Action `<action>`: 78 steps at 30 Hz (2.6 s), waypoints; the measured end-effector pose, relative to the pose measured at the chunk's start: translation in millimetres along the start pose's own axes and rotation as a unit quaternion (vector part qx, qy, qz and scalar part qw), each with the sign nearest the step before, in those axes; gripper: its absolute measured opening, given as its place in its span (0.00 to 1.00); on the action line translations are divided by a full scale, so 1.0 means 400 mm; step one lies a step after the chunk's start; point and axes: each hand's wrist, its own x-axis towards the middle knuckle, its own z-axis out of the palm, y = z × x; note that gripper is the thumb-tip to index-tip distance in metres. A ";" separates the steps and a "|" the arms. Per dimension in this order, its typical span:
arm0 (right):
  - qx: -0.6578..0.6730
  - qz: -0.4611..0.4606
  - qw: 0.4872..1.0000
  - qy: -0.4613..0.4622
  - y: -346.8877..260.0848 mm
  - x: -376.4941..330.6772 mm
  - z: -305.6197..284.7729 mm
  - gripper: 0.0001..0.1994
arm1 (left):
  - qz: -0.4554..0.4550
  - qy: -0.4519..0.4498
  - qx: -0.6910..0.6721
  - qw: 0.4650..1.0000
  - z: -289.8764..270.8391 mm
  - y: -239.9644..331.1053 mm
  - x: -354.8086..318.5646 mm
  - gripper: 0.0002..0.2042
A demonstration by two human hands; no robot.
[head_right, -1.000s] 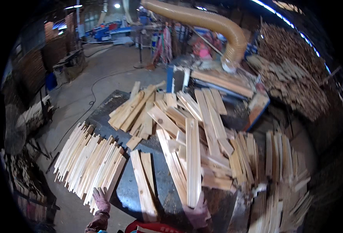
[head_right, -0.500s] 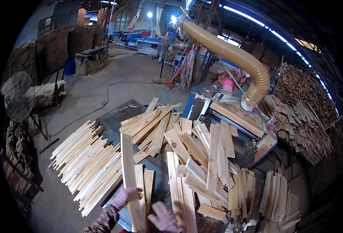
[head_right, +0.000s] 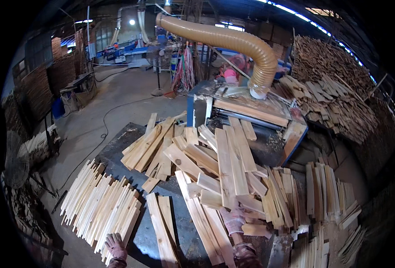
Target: The person repeatedly picks up thin wooden planks from a pile, briefly inspects them, and places them into a neat stack. The task involves continuous sorting and stacking of the planks by hand.
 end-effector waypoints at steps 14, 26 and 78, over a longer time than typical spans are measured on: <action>0.193 -0.175 0.963 -0.061 -0.141 -0.483 -0.006 0.47 | 0.202 -0.541 -0.652 0.492 -0.580 0.874 -0.100 0.33; -0.066 -0.024 0.993 0.094 0.126 0.174 -0.095 0.43 | 0.068 -0.643 -0.728 0.227 -0.683 0.903 -0.094 0.29; 0.517 0.021 0.792 -0.325 0.057 -0.526 -0.237 0.27 | -0.124 -0.497 -0.756 0.408 -0.350 0.433 -0.219 0.22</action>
